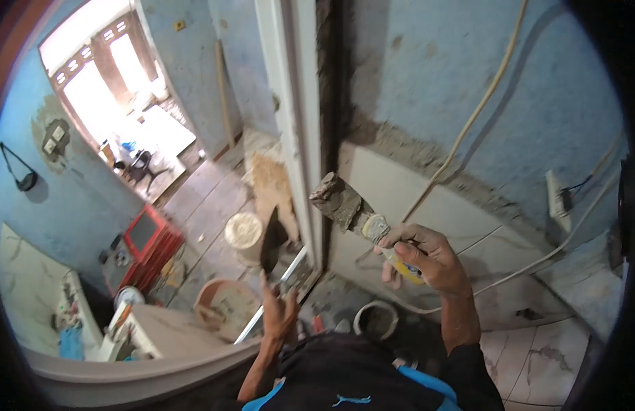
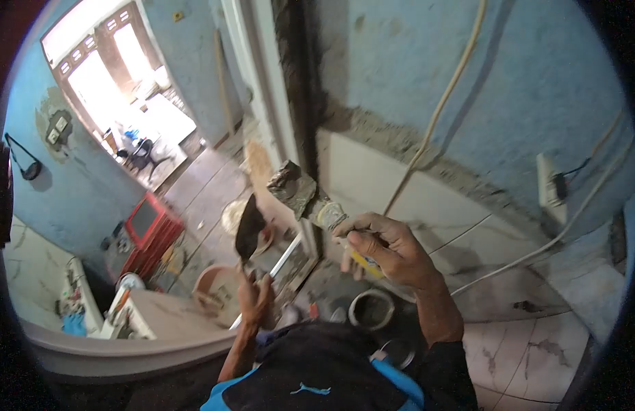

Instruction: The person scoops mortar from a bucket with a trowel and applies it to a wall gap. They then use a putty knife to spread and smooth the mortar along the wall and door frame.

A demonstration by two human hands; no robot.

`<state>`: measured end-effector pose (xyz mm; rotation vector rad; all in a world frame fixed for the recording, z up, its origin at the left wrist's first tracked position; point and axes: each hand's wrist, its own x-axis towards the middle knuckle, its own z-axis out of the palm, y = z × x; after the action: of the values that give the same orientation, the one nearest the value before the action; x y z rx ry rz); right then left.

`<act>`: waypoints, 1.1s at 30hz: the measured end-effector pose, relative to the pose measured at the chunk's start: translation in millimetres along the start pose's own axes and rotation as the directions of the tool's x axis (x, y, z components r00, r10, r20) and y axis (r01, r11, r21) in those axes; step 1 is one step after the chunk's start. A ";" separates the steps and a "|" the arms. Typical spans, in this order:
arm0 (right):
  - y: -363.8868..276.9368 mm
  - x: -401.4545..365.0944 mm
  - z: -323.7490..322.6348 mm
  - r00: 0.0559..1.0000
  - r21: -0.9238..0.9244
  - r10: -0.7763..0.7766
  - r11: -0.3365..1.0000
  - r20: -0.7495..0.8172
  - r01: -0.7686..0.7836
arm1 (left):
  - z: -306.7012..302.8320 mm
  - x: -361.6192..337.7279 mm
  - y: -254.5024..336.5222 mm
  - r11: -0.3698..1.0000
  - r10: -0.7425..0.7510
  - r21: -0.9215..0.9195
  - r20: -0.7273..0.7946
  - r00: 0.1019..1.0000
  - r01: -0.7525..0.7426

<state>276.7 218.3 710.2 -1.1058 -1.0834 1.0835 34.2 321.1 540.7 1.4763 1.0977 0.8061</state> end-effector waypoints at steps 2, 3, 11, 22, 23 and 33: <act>-22.3 5.0 -17.1 0.999 -0.055 -0.021 0.998 0.032 0.022 | 0.0 5.4 -26.9 0.993 -0.092 -0.066 0.040 0.995 0.095; -32.8 8.2 -20.5 0.995 0.064 -0.080 0.995 0.065 0.075 | 2.6 5.4 -24.7 0.992 -0.068 -0.099 0.048 0.996 0.073; -90.9 20.8 -16.6 0.933 0.220 -0.319 0.934 0.165 0.280 | 20.0 -8.3 -32.4 0.949 -0.016 -0.314 0.015 1.000 0.020; -134.6 39.1 -2.2 0.828 -0.411 -0.533 0.726 0.172 0.552 | 1.6 10.0 -38.6 0.934 0.110 -0.334 -0.069 0.991 -0.127; -134.2 47.6 2.4 0.755 -0.582 -0.644 0.570 0.122 0.580 | -1.7 15.4 -38.4 0.930 0.122 -0.340 -0.059 0.991 -0.135; -202.6 145.1 19.6 0.155 -0.857 -0.861 -0.433 0.485 0.278 | -36.9 56.6 -81.9 0.948 0.075 -0.305 -0.055 0.996 -0.089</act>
<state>298.2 339.6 927.7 -1.0344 -1.6230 -1.3366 2.9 386.9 463.6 1.2519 0.8989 1.0222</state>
